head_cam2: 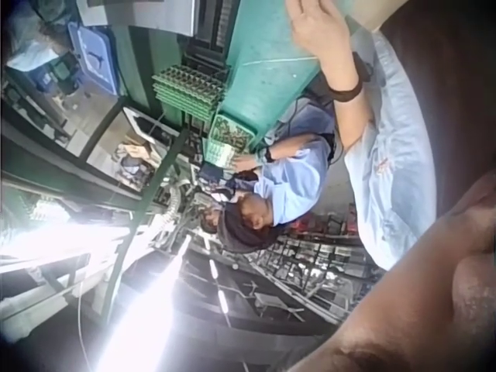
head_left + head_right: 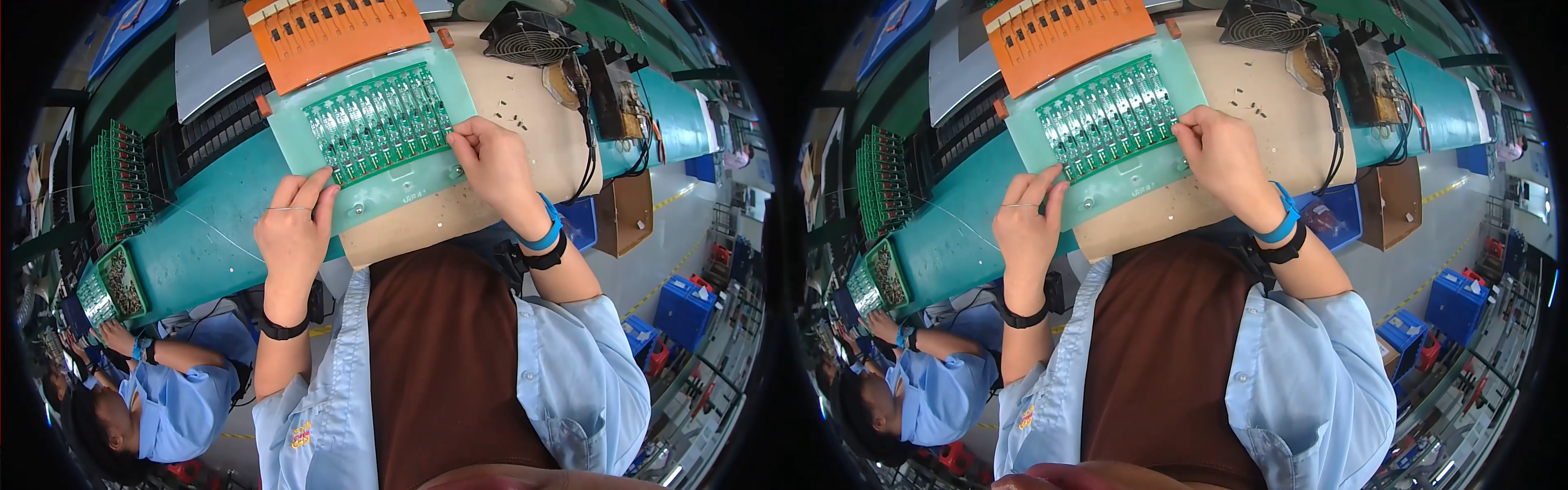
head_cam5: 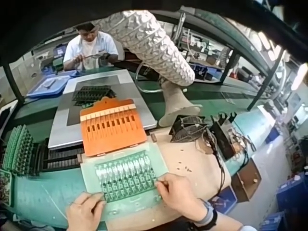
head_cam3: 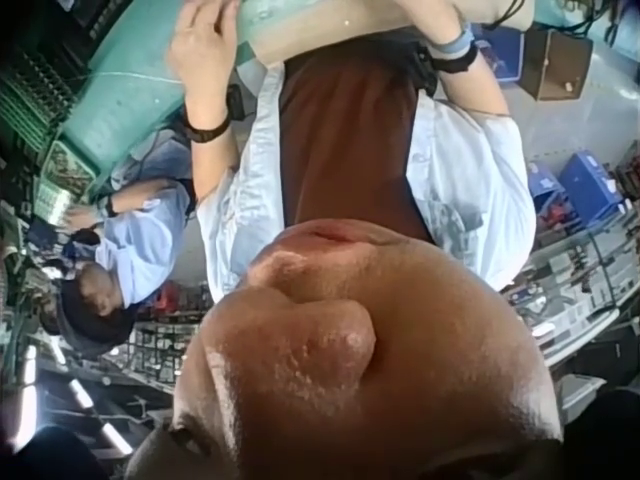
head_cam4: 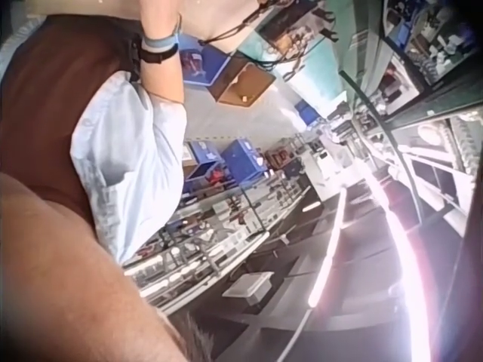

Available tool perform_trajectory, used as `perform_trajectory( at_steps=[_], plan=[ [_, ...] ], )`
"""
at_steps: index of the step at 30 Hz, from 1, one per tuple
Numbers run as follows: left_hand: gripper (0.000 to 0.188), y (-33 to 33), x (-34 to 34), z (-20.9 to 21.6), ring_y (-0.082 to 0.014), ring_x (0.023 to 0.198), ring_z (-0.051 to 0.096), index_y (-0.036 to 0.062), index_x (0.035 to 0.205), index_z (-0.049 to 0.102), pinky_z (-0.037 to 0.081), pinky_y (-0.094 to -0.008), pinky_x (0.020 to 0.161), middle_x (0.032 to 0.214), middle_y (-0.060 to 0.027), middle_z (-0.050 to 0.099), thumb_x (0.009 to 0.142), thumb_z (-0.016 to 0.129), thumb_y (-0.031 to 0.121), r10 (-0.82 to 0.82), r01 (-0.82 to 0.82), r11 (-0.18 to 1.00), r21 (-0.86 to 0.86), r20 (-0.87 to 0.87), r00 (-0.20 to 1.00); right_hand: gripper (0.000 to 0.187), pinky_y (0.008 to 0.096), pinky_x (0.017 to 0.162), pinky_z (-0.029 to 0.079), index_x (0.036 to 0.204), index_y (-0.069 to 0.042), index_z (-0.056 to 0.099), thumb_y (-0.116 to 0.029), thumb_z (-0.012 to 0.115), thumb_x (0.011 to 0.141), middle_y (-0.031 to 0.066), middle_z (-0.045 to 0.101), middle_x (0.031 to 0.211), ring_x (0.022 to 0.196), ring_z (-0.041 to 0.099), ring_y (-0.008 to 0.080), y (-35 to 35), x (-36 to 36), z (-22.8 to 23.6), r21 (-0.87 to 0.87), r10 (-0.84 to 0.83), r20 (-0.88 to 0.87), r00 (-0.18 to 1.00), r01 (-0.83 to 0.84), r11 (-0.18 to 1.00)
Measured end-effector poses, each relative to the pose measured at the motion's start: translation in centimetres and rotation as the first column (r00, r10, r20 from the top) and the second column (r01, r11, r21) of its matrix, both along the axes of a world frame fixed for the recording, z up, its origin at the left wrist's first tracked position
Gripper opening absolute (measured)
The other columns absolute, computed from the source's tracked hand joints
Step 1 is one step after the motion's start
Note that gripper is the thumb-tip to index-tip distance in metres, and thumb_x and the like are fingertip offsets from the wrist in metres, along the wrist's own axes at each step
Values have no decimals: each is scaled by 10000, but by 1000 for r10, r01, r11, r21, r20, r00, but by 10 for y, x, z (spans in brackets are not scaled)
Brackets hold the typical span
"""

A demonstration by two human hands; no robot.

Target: The person opens a fixture, places a circuit board inside, and closes the lid before opening it again to remove the board. They then use a soldering iron and solder wire to solder components onto the board.

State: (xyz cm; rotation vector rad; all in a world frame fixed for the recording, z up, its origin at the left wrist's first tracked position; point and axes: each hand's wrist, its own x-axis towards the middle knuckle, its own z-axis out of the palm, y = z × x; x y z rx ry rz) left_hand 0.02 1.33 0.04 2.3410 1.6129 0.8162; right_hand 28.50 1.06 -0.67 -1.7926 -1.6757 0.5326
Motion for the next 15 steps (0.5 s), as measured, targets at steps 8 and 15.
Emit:
perform_trajectory(
  at_steps=[8,15],
  plan=[
    [194,1,-3,-6,-217,620,655,167,1064,803,529,-344,553,851,3,674,874,801,205,-28,29,999,37,-19,999,126,280,534,503,888,4,733,-112,782,896,105,714,690,557,659,145,0,3,-4,48,-16,41,999,14,999],
    [219,-1,-2,-7,-210,612,653,156,1080,804,527,-335,548,842,14,667,867,806,206,-33,39,997,70,-87,996,139,270,530,504,870,3,730,-117,799,884,103,712,684,554,657,139,1,2,-9,83,-29,65,997,24,996]
  ],
)
